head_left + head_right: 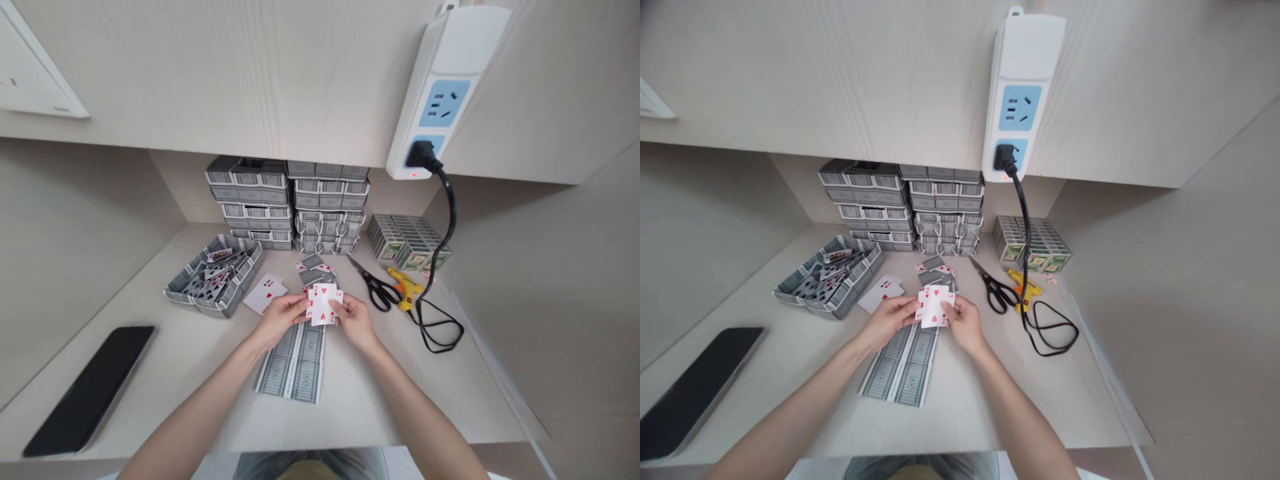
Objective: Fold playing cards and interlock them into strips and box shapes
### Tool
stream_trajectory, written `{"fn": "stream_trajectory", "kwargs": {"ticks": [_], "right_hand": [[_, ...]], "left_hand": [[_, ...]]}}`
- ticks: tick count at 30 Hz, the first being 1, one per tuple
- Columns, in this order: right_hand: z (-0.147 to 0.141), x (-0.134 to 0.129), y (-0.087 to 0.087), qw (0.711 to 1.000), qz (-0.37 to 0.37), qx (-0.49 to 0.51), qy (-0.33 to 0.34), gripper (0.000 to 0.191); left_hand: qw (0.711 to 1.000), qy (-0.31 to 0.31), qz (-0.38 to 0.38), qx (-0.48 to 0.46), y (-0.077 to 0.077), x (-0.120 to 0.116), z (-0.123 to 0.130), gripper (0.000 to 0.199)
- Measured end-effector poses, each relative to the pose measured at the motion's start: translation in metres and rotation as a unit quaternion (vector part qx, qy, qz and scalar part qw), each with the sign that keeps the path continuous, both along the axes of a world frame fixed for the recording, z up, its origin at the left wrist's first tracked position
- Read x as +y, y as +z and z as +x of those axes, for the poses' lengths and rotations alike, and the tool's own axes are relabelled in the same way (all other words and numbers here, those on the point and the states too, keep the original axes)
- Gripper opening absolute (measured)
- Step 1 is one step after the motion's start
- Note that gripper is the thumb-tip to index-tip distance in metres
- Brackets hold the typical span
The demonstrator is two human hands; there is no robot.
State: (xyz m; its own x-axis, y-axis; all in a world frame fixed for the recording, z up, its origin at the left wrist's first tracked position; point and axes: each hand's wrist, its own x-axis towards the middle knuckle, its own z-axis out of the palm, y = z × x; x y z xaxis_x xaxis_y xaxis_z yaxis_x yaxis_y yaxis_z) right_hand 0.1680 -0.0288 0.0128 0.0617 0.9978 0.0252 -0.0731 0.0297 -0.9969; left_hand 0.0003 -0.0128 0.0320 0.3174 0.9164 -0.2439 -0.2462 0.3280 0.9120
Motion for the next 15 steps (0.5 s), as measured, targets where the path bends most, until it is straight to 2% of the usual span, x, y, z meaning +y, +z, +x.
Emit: {"fn": "stream_trajectory", "kwargs": {"ticks": [15], "right_hand": [[-0.0038, -0.0041, 0.0050, 0.999, 0.024, 0.017, -0.013, 0.028]], "left_hand": [[1.000, -0.023, -0.008, -0.007, 0.0003, -0.0003, 0.0003, 0.038]]}}
